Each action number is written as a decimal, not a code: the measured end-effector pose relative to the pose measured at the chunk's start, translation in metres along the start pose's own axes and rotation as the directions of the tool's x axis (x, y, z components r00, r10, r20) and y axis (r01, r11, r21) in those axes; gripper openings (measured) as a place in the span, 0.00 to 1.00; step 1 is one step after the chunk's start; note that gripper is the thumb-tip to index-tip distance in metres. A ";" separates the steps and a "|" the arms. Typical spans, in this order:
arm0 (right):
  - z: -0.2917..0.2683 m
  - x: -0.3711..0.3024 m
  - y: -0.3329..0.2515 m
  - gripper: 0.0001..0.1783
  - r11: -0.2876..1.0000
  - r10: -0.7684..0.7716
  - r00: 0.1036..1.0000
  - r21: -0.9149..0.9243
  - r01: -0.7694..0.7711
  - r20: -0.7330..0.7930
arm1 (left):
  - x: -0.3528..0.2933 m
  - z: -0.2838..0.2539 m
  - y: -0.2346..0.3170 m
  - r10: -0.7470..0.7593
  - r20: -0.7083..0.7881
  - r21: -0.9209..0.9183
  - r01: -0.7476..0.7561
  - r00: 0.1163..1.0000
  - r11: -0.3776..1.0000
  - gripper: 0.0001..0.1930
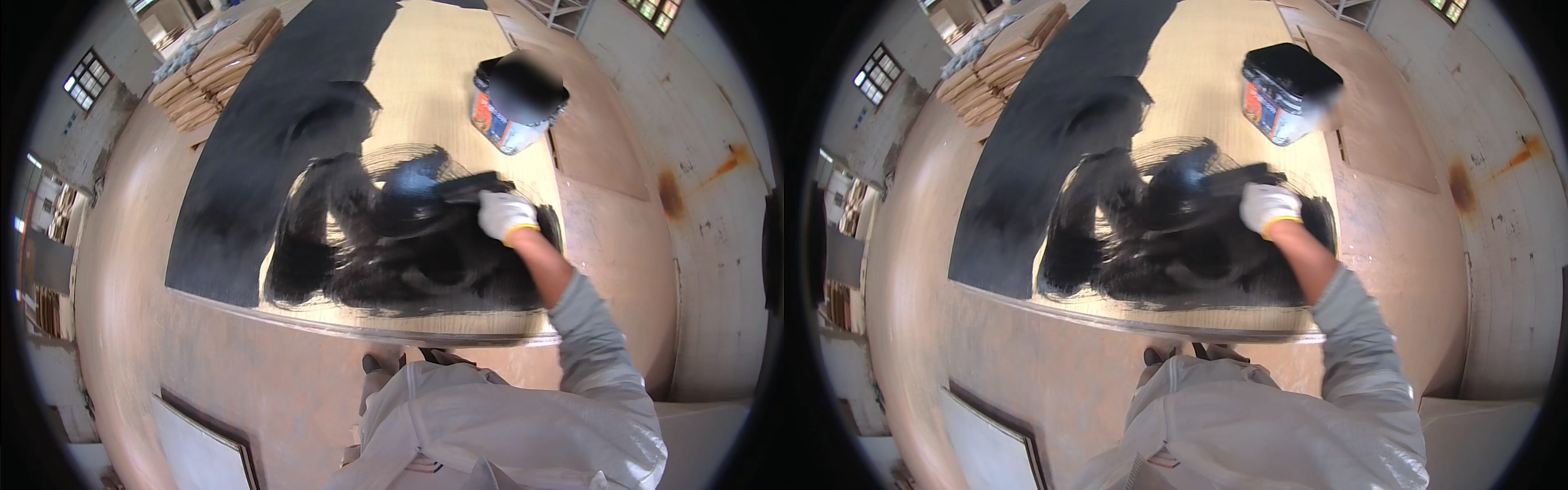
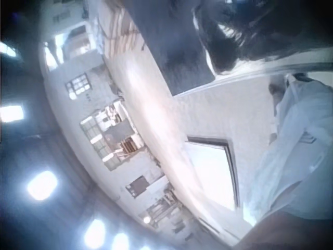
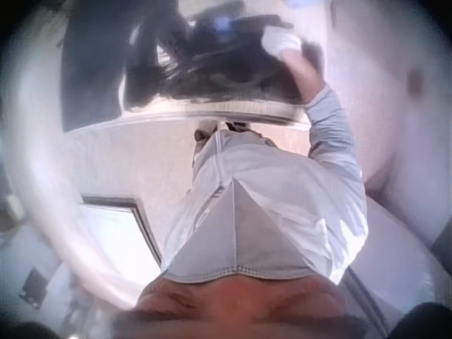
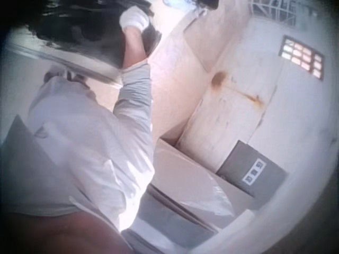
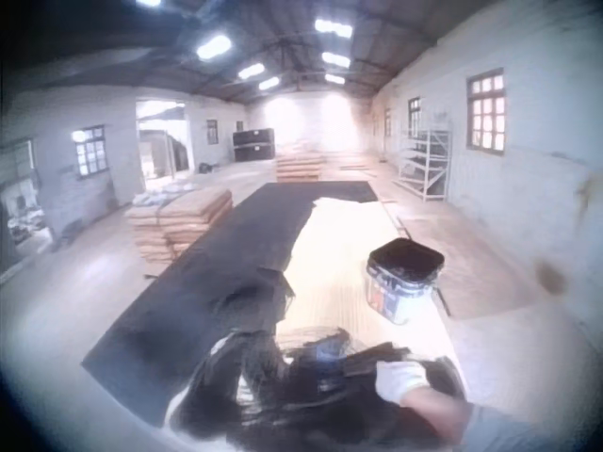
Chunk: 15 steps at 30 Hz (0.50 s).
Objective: The person applies black paint to a large wooden board using a brush. They repeatedly dip the brush into a paint bucket and spread the paint across the surface in broad strokes, covering the board progressively.
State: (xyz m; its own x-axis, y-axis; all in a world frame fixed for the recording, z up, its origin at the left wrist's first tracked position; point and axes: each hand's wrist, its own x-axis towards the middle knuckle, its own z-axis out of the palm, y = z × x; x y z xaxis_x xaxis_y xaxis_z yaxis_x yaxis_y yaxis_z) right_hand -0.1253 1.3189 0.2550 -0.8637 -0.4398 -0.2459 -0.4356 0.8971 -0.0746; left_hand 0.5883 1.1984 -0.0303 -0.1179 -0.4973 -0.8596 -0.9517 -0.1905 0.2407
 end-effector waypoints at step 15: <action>0.016 -0.034 0.070 0.26 0.943 0.318 0.948 -0.114 -0.314 0.019 | 0.078 -0.036 -0.008 0.187 -0.058 -0.122 -0.193 0.981 0.974 0.17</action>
State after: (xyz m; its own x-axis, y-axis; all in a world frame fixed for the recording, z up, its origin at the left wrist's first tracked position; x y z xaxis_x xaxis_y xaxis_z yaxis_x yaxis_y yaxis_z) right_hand -0.1229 1.3972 0.2428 -0.9524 -0.1308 -0.2754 -0.1682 0.9788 0.1170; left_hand 0.5966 1.1303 -0.0826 -0.2774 -0.5725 -0.7716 -0.8694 -0.1923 0.4552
